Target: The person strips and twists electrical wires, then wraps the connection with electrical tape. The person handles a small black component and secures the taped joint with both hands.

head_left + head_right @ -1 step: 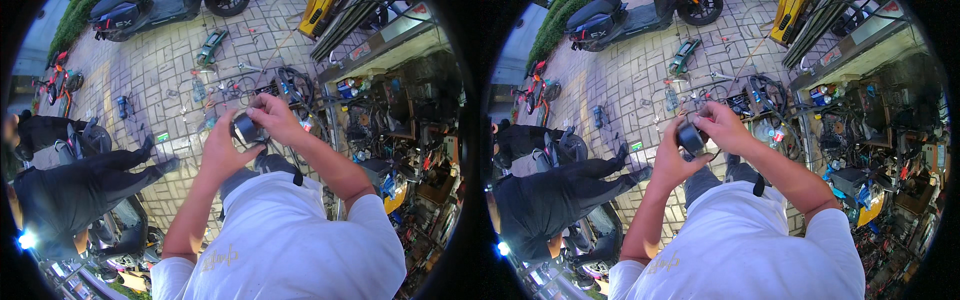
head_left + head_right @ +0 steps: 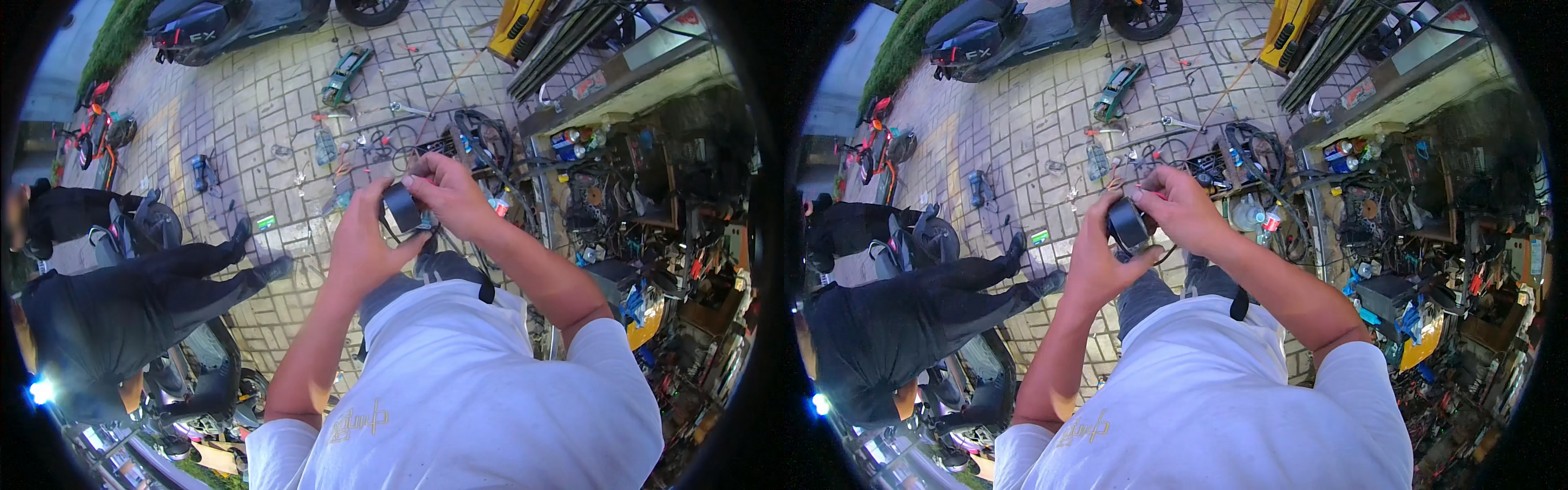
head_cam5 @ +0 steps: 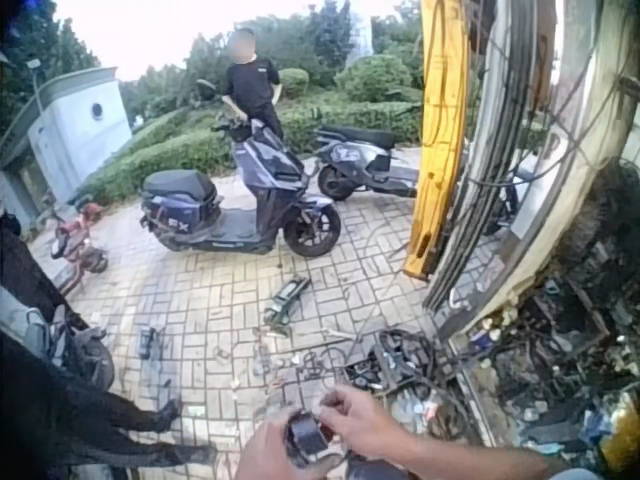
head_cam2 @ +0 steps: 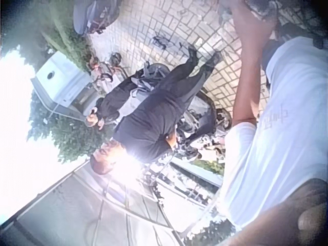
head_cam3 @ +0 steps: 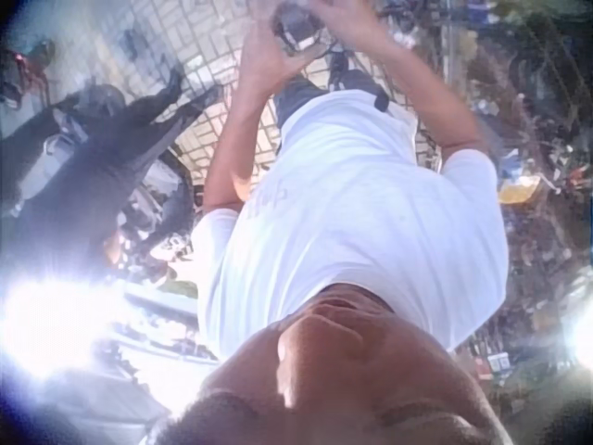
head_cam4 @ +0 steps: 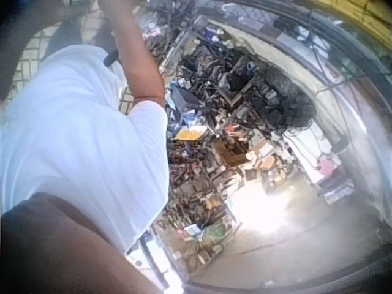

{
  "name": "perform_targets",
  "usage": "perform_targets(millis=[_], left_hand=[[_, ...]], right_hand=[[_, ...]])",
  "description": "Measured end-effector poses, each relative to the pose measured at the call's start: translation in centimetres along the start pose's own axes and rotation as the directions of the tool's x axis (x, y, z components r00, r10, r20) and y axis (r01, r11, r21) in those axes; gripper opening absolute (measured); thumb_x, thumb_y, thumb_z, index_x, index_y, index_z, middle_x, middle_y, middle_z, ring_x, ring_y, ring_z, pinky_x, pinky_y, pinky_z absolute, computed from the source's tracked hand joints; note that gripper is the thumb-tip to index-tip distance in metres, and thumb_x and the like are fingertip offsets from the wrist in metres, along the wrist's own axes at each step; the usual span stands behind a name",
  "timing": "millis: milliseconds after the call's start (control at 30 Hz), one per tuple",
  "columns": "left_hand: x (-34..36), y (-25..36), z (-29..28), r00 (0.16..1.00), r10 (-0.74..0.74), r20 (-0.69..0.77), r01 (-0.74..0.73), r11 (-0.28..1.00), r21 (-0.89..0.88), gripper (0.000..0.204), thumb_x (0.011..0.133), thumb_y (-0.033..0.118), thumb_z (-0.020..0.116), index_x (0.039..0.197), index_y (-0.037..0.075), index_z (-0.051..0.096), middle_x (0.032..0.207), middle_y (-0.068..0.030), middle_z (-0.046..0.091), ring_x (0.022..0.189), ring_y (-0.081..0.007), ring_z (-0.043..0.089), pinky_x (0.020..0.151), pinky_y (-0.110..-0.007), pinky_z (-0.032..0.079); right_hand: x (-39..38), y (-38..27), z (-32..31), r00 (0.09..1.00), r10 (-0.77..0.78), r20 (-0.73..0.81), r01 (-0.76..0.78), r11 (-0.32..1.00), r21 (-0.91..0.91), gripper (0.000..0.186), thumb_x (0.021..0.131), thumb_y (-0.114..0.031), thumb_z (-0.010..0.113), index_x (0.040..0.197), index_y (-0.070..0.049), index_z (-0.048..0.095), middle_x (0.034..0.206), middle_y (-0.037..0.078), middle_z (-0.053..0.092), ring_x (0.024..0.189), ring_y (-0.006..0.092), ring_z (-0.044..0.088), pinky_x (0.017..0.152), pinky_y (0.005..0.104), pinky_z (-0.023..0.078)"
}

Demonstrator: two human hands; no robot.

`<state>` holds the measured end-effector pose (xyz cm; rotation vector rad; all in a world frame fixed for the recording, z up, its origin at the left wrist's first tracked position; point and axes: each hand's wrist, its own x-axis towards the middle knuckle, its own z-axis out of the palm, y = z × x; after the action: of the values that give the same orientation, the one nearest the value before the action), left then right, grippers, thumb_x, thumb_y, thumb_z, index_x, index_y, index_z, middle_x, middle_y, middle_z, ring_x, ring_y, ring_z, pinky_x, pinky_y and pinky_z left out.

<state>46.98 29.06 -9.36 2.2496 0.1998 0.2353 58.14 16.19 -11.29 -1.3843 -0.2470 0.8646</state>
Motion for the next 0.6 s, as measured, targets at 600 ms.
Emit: perform_targets(millis=[600], left_hand=[[1.5, -0.1, -2.1, 0.796, -0.578, 0.182, 0.447, 0.357, -0.82, 0.022, 0.091, 0.021, 0.061, 0.099, 0.002, 0.053, 0.067, 0.0, 0.056, 0.045, -0.0041, 0.044, 0.038, -0.019, 0.029]], right_hand=[[0.3, -2.4, 0.4, 0.775, -0.569, 0.275, 0.632, 0.706, -0.321, 0.015, 0.094, -0.014, 0.058, 0.1, -0.002, 0.051, 0.097, 0.003, 0.059, 0.082, 0.0106, 0.055, 0.076, 0.0248, 0.046]])
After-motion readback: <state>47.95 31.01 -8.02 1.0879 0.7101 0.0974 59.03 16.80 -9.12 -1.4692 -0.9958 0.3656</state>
